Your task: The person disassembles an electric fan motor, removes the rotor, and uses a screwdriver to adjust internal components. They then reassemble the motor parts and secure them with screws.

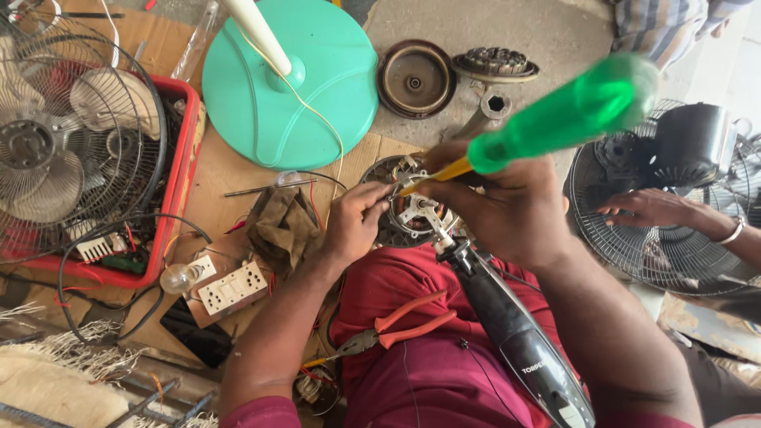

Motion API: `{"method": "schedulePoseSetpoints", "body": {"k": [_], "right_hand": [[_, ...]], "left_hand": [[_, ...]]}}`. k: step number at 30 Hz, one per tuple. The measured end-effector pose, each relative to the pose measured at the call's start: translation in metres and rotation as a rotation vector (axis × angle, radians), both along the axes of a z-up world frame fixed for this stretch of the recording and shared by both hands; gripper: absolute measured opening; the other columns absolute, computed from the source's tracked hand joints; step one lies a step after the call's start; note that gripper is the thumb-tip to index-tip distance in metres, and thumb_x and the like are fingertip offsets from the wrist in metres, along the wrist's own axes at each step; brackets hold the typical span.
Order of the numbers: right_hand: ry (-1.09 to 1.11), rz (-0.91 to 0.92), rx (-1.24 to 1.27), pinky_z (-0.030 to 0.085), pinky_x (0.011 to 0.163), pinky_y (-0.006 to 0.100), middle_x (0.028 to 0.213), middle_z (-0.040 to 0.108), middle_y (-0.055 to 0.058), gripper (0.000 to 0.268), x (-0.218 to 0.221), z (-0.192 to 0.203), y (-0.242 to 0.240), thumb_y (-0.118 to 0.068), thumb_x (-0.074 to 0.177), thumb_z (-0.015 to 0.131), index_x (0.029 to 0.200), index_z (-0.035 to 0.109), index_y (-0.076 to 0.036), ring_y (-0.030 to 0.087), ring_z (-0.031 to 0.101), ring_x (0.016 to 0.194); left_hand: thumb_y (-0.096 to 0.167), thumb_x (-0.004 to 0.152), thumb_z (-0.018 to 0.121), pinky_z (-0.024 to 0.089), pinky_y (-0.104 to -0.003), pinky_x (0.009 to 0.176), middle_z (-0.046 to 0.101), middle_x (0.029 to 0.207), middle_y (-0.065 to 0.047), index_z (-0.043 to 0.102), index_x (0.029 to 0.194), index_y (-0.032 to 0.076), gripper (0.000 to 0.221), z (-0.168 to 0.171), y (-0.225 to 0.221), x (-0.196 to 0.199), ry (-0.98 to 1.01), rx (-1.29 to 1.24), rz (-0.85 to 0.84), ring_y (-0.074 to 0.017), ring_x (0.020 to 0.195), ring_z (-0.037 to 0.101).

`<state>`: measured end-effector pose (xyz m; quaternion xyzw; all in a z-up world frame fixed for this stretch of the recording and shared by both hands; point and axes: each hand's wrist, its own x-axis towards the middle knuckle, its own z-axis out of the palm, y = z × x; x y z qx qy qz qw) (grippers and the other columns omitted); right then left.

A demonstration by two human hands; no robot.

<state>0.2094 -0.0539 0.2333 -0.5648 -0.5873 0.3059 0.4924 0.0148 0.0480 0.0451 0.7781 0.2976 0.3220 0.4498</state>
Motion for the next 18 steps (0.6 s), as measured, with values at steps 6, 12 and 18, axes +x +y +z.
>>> {"method": "schedulePoseSetpoints", "body": {"k": [6,12,18], "right_hand": [[0.497,0.112,0.000,0.061,0.106,0.033,0.122,0.067,0.004,0.035,-0.009,0.018,0.002,0.004,0.093,0.070,0.125,0.059,-0.007,0.016,0.068,0.120],[-0.295,-0.131,0.056,0.060,0.082,0.031,0.099,0.076,0.010,0.024,0.003,0.039,-0.011,0.003,0.087,0.087,0.107,0.075,-0.002,0.019,0.074,0.092],[0.097,-0.252,0.102,0.066,0.091,0.030,0.111,0.073,0.013,0.026,0.092,-0.020,-0.082,-0.006,0.104,0.076,0.124,0.061,0.001,0.021,0.077,0.103]], "left_hand": [[-0.010,0.090,0.065,0.061,-0.030,0.087,0.074,0.115,-0.014,0.071,0.119,-0.002,0.031,-0.006,-0.002,-0.004,-0.052,-0.096,-0.028,-0.0211,0.102,0.075],[-0.008,0.089,0.074,0.059,-0.032,0.084,0.075,0.107,-0.012,0.075,0.110,-0.001,0.022,-0.004,0.002,-0.005,-0.042,0.007,-0.025,-0.0213,0.098,0.075],[-0.007,0.091,0.071,0.059,-0.031,0.080,0.071,0.105,-0.012,0.072,0.104,-0.002,0.014,0.021,0.004,0.003,-0.150,0.044,-0.061,-0.0214,0.095,0.073]]}}
